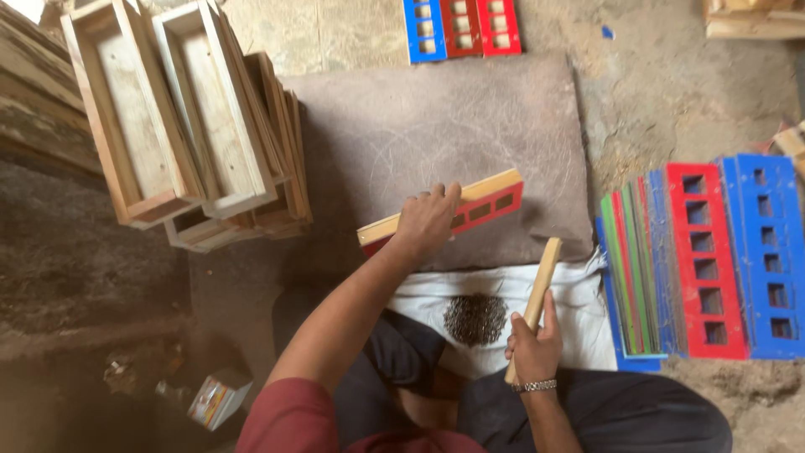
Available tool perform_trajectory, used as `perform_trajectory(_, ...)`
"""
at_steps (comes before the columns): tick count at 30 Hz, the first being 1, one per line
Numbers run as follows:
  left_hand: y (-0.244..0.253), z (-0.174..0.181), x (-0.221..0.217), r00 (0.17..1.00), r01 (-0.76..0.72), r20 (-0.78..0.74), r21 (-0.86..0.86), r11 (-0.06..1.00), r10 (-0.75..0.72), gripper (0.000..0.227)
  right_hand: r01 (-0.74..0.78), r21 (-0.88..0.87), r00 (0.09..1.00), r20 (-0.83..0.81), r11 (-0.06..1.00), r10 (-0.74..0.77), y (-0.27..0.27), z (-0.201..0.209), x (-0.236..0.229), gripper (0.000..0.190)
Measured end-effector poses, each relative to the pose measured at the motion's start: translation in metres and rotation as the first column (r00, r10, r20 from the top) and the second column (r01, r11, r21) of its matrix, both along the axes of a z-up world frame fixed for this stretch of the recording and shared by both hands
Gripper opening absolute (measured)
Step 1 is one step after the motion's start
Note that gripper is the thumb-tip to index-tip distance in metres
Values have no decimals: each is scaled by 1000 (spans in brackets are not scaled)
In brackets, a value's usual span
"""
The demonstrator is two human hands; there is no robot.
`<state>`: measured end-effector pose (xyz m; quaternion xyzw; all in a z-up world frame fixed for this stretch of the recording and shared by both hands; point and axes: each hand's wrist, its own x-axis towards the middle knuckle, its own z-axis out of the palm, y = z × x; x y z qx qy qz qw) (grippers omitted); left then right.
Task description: The person sits on the floor and assembles small wooden frames by placing nails into pre-drilled holes and hammering them in using a hammer. The person works with multiple frames, using colorful plastic jigs to hold the pieces in place during assembly.
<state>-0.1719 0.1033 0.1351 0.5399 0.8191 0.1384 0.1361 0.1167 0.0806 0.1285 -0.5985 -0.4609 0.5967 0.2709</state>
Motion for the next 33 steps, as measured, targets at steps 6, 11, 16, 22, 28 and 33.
perform_trajectory(6, 6, 9, -4, 984, -35, 170, -118, 992, 55, 59, -426, 732, 899, 410, 532, 156, 0, 37, 4, 68)
perform_trajectory(11, 9, 11, -14, 981, -32, 188, -108, 994, 52, 52, -614, 603, 783, 545, 510, 298, 7, 77, -13, 61)
perform_trajectory(16, 9, 9, -12, 975, -25, 215, -175, 984, 63, 50, -784, 261, 507, 793, 564, 338, 14, 86, -42, 65)
perform_trajectory(22, 8, 10, -18, 975, -14, 217, -176, 984, 52, 50, -679, 519, 702, 666, 520, 253, 14, 83, -44, 62)
perform_trajectory(28, 14, 6, -25, 974, 10, 225, -145, 989, 24, 54, -653, 591, 754, 569, 474, 329, 20, 63, -34, 64)
perform_trajectory(33, 17, 9, -53, 971, 24, 240, -110, 994, 3, 84, -473, 421, 853, 438, 774, 283, 18, 53, -6, 72)
